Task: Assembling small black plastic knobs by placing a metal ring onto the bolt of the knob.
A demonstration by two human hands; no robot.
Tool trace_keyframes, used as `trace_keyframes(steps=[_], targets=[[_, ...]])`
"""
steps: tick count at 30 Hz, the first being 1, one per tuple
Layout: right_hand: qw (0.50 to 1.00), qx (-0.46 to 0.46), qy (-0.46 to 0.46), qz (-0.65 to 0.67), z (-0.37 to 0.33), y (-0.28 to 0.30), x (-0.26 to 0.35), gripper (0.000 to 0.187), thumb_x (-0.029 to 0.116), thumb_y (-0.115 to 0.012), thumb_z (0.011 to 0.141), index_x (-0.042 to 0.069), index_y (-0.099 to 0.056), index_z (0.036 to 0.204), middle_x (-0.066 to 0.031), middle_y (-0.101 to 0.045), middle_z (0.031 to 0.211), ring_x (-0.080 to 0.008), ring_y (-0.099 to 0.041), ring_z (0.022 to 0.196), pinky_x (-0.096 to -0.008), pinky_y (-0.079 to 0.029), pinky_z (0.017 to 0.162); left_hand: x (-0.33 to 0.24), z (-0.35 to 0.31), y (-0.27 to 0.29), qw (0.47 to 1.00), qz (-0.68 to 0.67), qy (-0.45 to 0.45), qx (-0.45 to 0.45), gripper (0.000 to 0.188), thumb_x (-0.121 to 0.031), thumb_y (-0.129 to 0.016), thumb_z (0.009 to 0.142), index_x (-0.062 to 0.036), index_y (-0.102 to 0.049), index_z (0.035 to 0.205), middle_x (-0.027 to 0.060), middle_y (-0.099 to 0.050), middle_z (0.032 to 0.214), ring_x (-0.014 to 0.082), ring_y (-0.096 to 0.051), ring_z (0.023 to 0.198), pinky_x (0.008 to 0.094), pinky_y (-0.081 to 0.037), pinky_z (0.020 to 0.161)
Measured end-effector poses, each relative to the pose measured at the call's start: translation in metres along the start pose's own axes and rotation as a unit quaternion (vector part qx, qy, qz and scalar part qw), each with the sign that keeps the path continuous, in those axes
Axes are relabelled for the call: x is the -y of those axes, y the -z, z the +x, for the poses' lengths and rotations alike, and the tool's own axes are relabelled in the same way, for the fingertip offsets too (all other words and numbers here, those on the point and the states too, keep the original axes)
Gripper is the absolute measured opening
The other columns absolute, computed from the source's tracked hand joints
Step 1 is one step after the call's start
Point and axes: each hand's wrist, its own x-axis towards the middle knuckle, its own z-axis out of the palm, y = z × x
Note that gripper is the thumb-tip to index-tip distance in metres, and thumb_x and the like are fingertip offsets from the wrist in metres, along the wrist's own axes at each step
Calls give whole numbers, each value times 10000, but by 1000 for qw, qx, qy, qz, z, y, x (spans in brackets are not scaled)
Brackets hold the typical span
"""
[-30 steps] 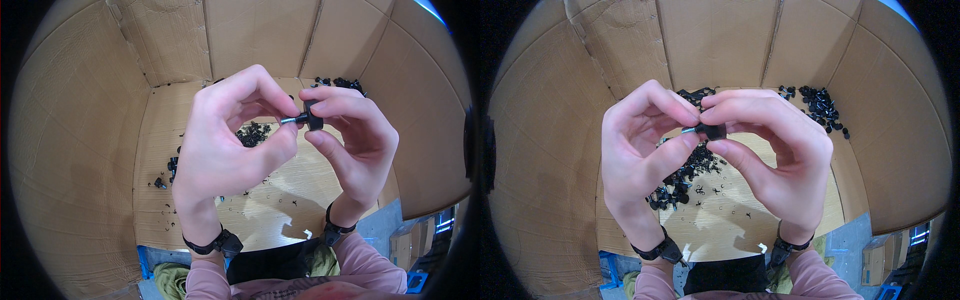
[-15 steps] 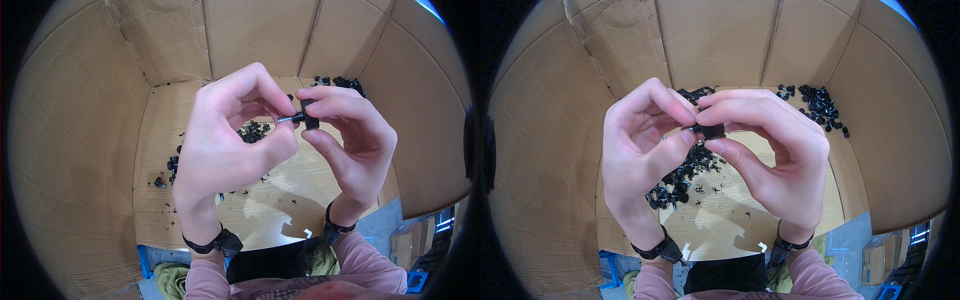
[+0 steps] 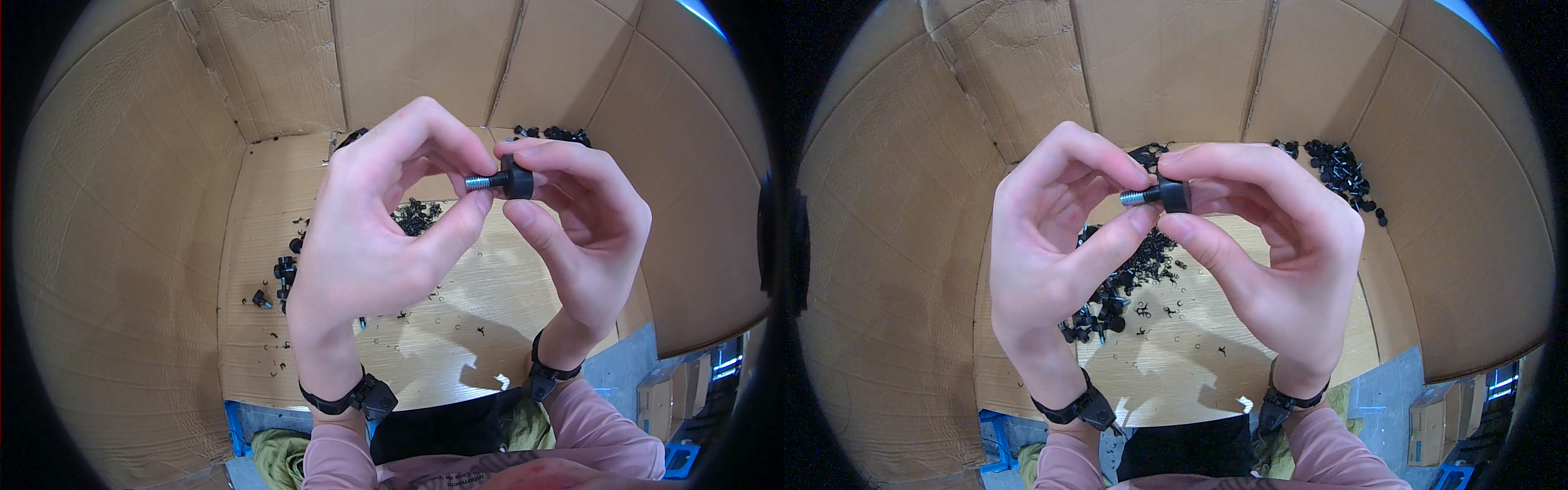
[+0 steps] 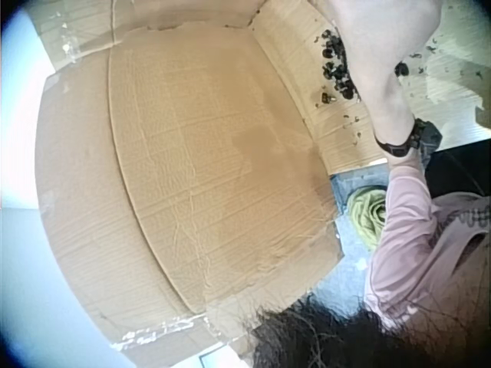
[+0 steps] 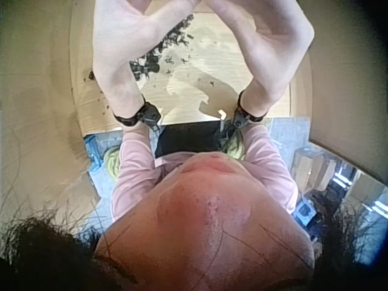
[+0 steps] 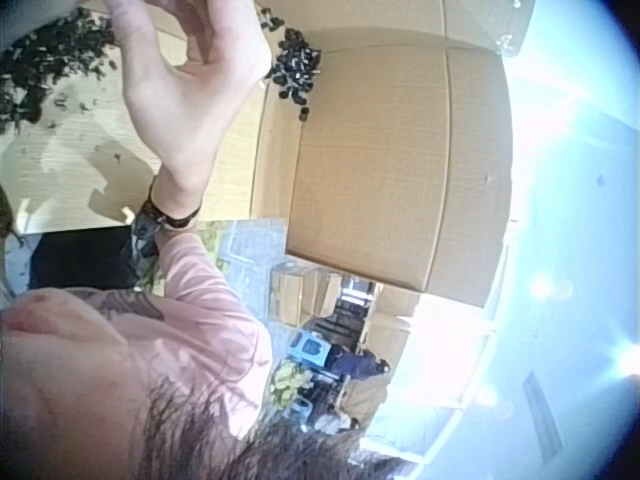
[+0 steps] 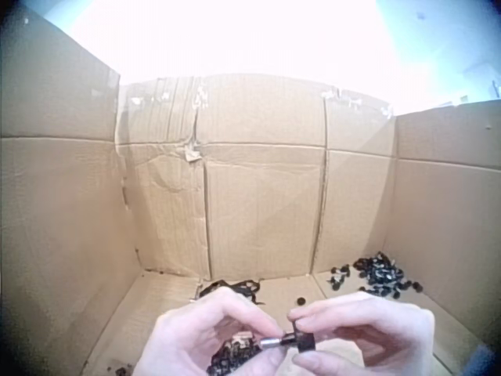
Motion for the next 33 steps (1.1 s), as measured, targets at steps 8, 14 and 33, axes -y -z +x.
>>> trace_keyframes(steps=[8,14,33], targets=[[999,-5,-44,8,-1,2,1,348,-61,-669,778,-89,-546,1102,-175,-635,1005,-185,-652,878,-274,-533,822,8,4,7,997,60,-43,13,214,95,-622,735,42,-560,933,90,-587,901,151,-586,888,286,-461,837],[998,23,-44,-35,0,6,-1,343,-64,-669,781,-85,-555,1104,-166,-633,1019,-170,-645,893,-267,-531,823,5,1,10,996,71,-56,-16,226,113,-609,732,53,-580,948,104,-600,905,155,-583,865,278,-458,805],[997,-67,-23,31,-1,-3,-1,341,-56,-653,794,-62,-513,1106,-218,-599,1088,-223,-644,947,-293,-543,844,10,4,4,1000,-20,3,7,216,27,-637,758,28,-565,962,73,-601,883,134,-583,846,285,-444,834]])
